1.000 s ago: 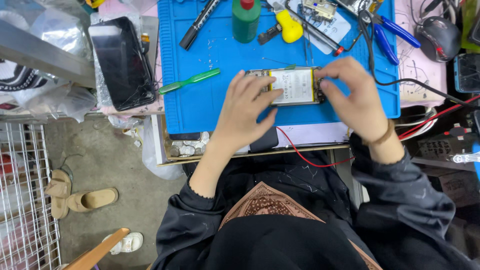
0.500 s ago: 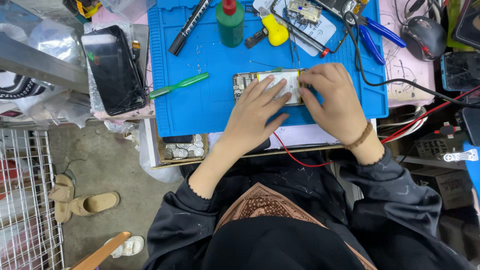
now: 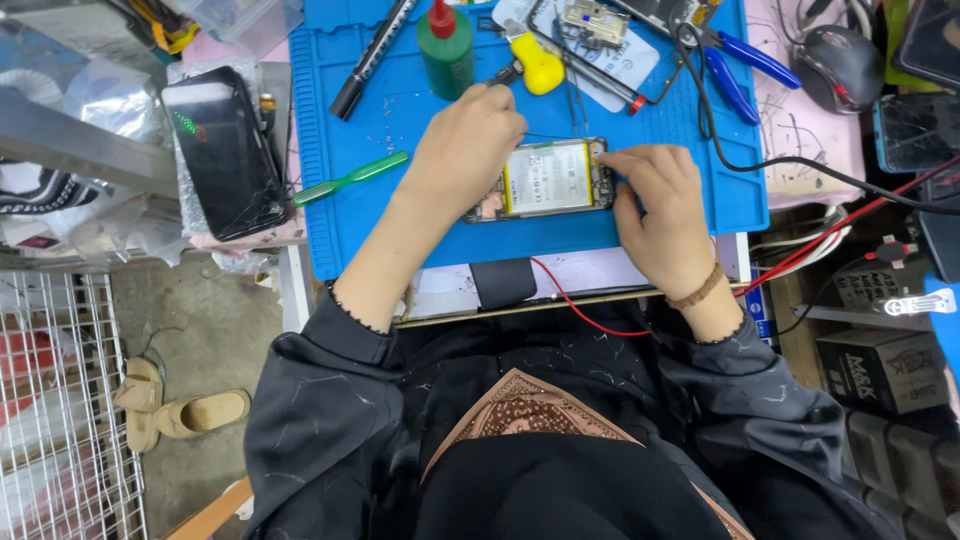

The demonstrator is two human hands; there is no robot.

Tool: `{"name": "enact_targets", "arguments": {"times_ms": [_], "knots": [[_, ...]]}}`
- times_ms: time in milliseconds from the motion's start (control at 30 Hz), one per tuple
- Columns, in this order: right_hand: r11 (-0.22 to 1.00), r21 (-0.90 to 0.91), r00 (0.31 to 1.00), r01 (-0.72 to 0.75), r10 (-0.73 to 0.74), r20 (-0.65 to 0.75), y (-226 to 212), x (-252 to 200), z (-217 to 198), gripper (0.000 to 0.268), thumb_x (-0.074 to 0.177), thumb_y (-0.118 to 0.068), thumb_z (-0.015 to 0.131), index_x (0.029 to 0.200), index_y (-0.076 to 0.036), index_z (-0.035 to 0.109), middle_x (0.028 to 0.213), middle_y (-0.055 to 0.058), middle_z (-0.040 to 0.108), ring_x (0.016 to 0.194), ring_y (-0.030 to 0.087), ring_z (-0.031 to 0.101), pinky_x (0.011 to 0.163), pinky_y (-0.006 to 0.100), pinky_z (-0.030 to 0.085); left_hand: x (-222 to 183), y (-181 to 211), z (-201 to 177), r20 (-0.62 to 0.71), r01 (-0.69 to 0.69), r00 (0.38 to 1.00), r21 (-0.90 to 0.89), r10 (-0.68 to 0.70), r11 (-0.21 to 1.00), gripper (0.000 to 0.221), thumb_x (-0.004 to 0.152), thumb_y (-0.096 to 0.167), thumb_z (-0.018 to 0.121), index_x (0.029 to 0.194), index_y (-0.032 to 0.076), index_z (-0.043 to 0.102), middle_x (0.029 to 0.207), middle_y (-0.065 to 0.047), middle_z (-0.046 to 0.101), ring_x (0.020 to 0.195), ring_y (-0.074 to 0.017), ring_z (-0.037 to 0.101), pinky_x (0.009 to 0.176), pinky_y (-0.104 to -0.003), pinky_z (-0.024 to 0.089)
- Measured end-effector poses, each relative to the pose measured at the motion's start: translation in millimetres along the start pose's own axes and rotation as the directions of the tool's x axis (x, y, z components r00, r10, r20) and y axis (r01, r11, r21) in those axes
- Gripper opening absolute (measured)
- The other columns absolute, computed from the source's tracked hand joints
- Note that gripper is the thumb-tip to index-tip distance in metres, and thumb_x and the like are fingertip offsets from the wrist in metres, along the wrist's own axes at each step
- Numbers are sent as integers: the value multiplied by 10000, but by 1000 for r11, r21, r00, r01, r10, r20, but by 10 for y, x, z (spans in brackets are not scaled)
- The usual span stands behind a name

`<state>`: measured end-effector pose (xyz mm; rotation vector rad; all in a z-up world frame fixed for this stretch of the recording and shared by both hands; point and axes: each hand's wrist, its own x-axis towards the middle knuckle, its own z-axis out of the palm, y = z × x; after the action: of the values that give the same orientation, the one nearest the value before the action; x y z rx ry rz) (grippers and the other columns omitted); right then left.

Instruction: The person disconnects and reconnects internal ribbon cables and components within a mobile phone using their hands and a small prying tool. They manipulate a battery and the device's logic board on a repair mat.

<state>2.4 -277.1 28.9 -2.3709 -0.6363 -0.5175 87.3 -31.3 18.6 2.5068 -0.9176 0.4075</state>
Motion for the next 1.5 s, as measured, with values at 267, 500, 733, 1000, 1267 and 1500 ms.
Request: {"name": "enact_targets", "arguments": {"times_ms": [267, 500, 733, 1000, 1267, 1500], "knots": [[994, -106, 998, -13, 19, 56, 76, -24, 63, 464, 856, 76, 613, 1282, -76, 718, 1179, 82, 622, 1096, 318, 521, 931, 432, 398, -3, -35, 18, 16, -23, 1000, 48, 23, 999, 79, 868, 89, 731, 828, 27, 704, 910, -105, 633, 938, -302, 645, 771, -427, 549], [994, -113, 999, 11, -7, 39, 88, -52, 62, 476, 837, 78, 614, 1268, -89, 726, 1192, 85, 621, 1093, 320, 511, 923, 436, 393, 25, -35, -113, 113, 8, 994, 9, -9, 1000, 76, 891, 102, 730, 842, 43, 733, 917, -106, 656, 959, -313, 664, 771, -440, 549], [997, -77, 997, -16, 22, 71, 118, -1, 48, 456, 854, 85, 610, 1258, -87, 731, 1147, 80, 608, 1081, 319, 505, 914, 432, 383, 49, -44, -142, 113, 0, 994, 27, -3, 1000, 98, 885, 119, 743, 840, 34, 730, 913, -117, 660, 908, -327, 679, 755, -447, 551], [997, 31, 992, -72, 68, 105, 160, 81, 10, 372, 921, 91, 600, 1219, -91, 729, 1128, 99, 602, 1063, 314, 505, 940, 433, 398, 73, -79, -80, 106, -58, 993, 105, 47, 993, 141, 928, 105, 685, 829, 8, 661, 894, -147, 651, 857, -334, 675, 722, -444, 557], [987, -17, 972, 163, -157, 174, -19, 242, 111, 480, 874, 62, 623, 1347, -13, 644, 1410, 109, 601, 1358, 384, 462, 1101, 497, 361, 49, -27, -248, 96, -21, 995, -37, 24, 999, 71, 880, 78, 686, 854, 25, 646, 889, -130, 653, 898, -339, 659, 767, -458, 538], [981, -6, 968, 191, -188, 169, -38, 136, 198, 447, 866, 74, 624, 1299, -33, 643, 1386, 95, 601, 1350, 342, 499, 1102, 493, 362, -3, -106, -262, 122, 2, 992, -125, 13, 992, 84, 877, 73, 689, 857, 26, 622, 885, -127, 643, 915, -339, 653, 769, -456, 534]]}}
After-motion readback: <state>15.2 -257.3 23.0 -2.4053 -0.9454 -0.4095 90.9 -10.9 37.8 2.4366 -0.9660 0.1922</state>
